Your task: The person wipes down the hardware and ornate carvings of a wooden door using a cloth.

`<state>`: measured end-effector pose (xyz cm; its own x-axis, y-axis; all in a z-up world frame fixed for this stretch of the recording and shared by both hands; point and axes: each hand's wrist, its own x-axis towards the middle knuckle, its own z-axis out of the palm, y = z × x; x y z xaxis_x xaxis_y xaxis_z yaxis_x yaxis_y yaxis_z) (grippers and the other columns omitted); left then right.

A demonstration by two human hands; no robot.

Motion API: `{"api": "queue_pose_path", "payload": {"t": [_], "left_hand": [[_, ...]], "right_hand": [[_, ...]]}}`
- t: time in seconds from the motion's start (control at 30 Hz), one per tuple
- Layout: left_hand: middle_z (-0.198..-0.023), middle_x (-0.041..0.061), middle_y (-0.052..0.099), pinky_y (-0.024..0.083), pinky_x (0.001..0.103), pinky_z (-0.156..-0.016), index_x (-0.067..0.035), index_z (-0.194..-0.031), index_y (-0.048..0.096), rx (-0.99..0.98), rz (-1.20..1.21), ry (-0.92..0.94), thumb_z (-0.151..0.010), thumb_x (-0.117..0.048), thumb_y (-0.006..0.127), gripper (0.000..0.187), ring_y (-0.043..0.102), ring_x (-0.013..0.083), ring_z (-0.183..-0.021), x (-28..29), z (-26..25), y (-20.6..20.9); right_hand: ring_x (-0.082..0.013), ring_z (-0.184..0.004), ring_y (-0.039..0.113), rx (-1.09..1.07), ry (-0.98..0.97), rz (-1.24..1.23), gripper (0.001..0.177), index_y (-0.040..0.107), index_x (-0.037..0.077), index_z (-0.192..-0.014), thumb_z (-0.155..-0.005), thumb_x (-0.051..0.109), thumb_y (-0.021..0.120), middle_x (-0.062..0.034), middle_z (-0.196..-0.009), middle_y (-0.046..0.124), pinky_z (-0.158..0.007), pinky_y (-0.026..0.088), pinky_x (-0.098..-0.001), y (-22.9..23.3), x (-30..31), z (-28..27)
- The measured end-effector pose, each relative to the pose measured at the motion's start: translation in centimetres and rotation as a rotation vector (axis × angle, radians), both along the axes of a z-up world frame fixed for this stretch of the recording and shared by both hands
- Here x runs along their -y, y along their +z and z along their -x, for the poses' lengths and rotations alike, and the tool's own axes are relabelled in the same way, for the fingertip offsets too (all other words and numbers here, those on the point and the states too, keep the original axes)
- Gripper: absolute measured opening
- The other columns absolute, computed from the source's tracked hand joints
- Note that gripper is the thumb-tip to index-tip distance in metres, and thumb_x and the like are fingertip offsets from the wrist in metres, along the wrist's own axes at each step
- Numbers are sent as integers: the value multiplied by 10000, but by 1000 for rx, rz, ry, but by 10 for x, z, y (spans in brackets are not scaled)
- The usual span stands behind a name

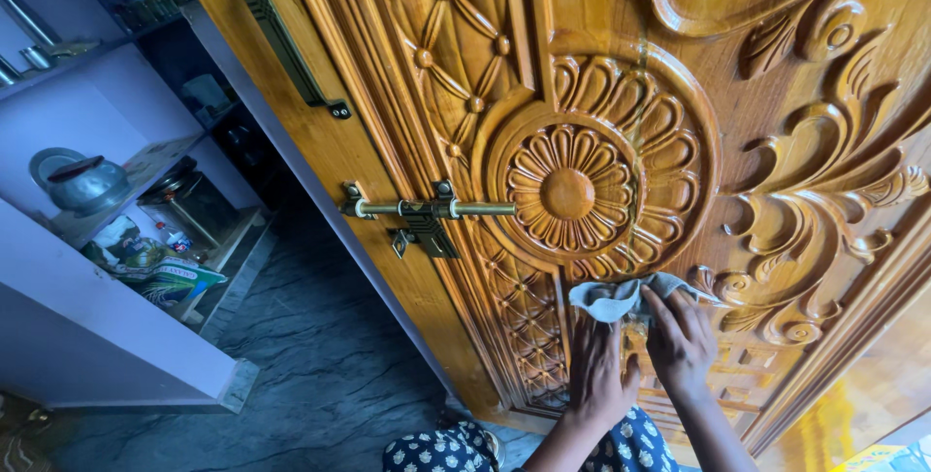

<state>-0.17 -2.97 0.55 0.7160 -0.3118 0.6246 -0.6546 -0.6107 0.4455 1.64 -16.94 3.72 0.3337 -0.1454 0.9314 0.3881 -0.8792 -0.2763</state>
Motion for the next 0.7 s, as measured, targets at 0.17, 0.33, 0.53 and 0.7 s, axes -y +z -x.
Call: {"api": "queue_pose_path", "payload": {"t": [0.17,0.33,0.53,0.7], "left_hand": [[-1588,331,374,207,540,-1256,56,-1576,317,-25,-77,22,-854,-121,681,828,332,475,-1503,-9,-4,-3],[-1534,309,435,199,550,-1273,36,-1547,364,-108,-58,16,-887,-152,683,756,367,471,-1466,-8,0,-19],[-1589,328,393,200,538,-1272,59,-1576,338,-13,-35,-72,-908,-166,682,785,335,457,-1513,2,5,1],[-1641,278,382,202,530,-1297,25,-1621,305,15,-122,-154,-910,-171,662,819,320,423,-1568,-5,5,9]], "right_hand": [[-359,-1127,643,1,12,70,506,736,104,-1230,-763,-77,671,-177,-1179,669,-1016,523,-453,-20,3,-12],[-410,-1209,578,-115,41,158,489,699,65,-1246,-758,41,700,-224,-1232,648,-1110,430,-545,-71,12,-12],[-358,-1263,596,-79,-106,127,501,713,120,-1266,-785,-12,676,-140,-1315,674,-1151,435,-509,-64,42,2],[-309,-1214,640,-118,-195,100,474,746,154,-1247,-818,-36,680,-95,-1269,703,-1096,470,-457,-52,63,20]]}}
